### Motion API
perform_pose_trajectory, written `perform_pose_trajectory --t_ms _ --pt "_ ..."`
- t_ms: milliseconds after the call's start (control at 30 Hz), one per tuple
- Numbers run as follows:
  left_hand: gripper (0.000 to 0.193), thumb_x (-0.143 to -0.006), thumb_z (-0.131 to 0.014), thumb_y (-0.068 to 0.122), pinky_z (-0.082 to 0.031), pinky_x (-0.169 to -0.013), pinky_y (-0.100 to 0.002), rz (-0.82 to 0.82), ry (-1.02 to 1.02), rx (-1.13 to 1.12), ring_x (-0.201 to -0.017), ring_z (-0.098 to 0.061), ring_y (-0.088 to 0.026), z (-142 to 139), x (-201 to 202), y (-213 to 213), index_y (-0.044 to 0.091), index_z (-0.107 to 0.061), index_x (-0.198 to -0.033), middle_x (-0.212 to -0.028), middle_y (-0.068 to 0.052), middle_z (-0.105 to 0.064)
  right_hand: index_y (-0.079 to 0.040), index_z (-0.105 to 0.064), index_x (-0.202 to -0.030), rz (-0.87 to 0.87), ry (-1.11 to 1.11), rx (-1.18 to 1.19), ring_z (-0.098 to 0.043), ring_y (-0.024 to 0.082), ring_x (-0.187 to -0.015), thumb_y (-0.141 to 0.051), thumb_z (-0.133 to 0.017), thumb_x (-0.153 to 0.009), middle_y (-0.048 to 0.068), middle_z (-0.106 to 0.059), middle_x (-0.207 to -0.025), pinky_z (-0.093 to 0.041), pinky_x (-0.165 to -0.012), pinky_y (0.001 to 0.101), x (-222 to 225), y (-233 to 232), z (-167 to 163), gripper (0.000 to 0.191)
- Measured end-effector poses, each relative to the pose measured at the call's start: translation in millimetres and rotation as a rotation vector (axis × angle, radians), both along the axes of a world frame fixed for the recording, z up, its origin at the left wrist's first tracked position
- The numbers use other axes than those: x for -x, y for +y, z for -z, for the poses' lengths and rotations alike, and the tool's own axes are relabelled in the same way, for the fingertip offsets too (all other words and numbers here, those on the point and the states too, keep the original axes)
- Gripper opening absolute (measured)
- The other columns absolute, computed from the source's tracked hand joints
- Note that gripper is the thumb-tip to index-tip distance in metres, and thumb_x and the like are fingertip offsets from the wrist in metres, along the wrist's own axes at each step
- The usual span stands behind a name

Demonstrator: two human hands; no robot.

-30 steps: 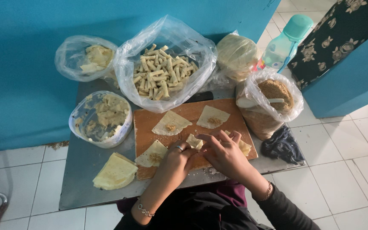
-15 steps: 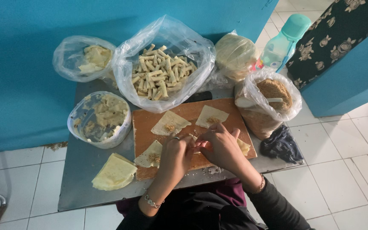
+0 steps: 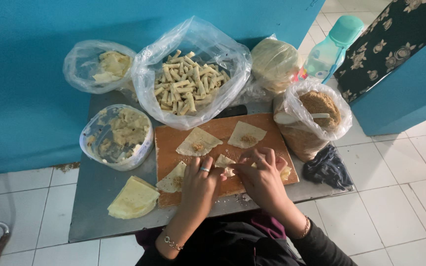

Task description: The person folds triangular pastry wrappers on a cutting board, spooning filling from a plastic bag onto each wrapper and folding the dough over the filling into triangles, setting finished pastries on the board.

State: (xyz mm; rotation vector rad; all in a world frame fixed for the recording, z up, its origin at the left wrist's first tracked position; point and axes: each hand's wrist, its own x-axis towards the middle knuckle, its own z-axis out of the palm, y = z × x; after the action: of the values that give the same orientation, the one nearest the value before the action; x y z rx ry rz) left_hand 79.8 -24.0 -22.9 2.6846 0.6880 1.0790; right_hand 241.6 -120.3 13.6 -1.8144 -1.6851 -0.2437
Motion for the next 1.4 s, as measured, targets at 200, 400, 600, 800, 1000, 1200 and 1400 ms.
perform_pose_trajectory --t_ms 200,400,600,800,1000,1200,1400 --pt "0.016 -0.087 -0.072 0.018 -0.045 -0.09 -0.047 0.017 0.023 0.127 -0.109 -0.054 -0.034 -7 -2 1 0.006 -0.074 -0.097 -0.121 -0.013 -0.059 -0.022 -0.078 -0.1 -0.046 -0.079 0.023 -0.057 0.023 -0.107 -0.032 -0.082 -0.075 -0.005 -0.073 -0.093 -0.033 -0.086 0.0485 0 4 2 0.027" --pt "0.014 -0.084 -0.07 0.012 -0.044 -0.091 -0.048 -0.054 0.086 0.124 -0.111 -0.052 -0.036 -13 -6 4 0.003 -0.073 -0.094 -0.123 -0.015 -0.056 -0.022 -0.079 -0.095 -0.121 -0.016 0.069 -0.058 0.02 -0.108 -0.025 -0.08 -0.078 -0.007 -0.074 -0.094 -0.036 -0.087 0.0447 -9 11 1 0.017" --pt "0.019 -0.082 -0.069 0.008 -0.038 -0.094 -0.049 -0.15 0.091 0.068 -0.109 -0.052 -0.029 -6 -3 -10 0.01 -0.075 -0.1 -0.118 -0.007 -0.057 -0.02 -0.08 -0.089 -0.125 0.072 0.178 -0.057 0.023 -0.109 -0.019 -0.079 -0.078 -0.005 -0.076 -0.093 -0.036 -0.086 0.0468 -12 18 2 0.011" --pt "0.02 -0.081 -0.068 0.011 -0.035 -0.094 -0.048 -0.159 0.07 -0.018 -0.118 -0.051 -0.028 4 -3 -12 0.01 -0.073 -0.101 -0.129 -0.009 -0.058 -0.029 -0.082 -0.088 -0.03 0.045 0.176 -0.052 0.03 -0.116 -0.022 -0.079 -0.076 0.002 -0.066 -0.099 -0.033 -0.091 0.0504 -7 14 1 0.014" --pt "0.02 -0.084 -0.069 0.016 -0.034 -0.091 -0.048 -0.151 0.039 0.024 -0.116 -0.051 -0.028 -5 -6 -7 0.013 -0.077 -0.102 -0.126 -0.008 -0.059 -0.032 -0.081 -0.099 -0.033 -0.122 -0.04 -0.05 0.026 -0.122 -0.03 -0.08 -0.077 -0.006 -0.066 -0.112 -0.03 -0.096 0.0564 -2 3 7 0.022" --pt "0.015 -0.089 -0.072 0.026 -0.032 -0.089 -0.05 -0.175 0.111 0.239 -0.11 -0.05 -0.028 -15 -9 -4 0.013 -0.079 -0.092 -0.114 -0.006 -0.059 -0.036 -0.081 -0.101 -0.027 -0.127 -0.01 -0.049 0.025 -0.124 -0.029 -0.079 -0.077 -0.006 -0.065 -0.115 -0.027 -0.094 0.0577 -4 7 15 0.025" --pt "0.019 -0.076 -0.072 0.013 -0.032 -0.086 -0.052 -0.266 0.166 -0.03 -0.117 -0.05 -0.029 0 -9 -17 0.012 -0.077 -0.095 -0.128 -0.008 -0.057 -0.034 -0.08 -0.102 0.047 -0.203 0.079 -0.041 0.035 -0.128 -0.023 -0.073 -0.081 0.001 -0.063 -0.123 -0.025 -0.097 0.06 -3 10 20 0.025"
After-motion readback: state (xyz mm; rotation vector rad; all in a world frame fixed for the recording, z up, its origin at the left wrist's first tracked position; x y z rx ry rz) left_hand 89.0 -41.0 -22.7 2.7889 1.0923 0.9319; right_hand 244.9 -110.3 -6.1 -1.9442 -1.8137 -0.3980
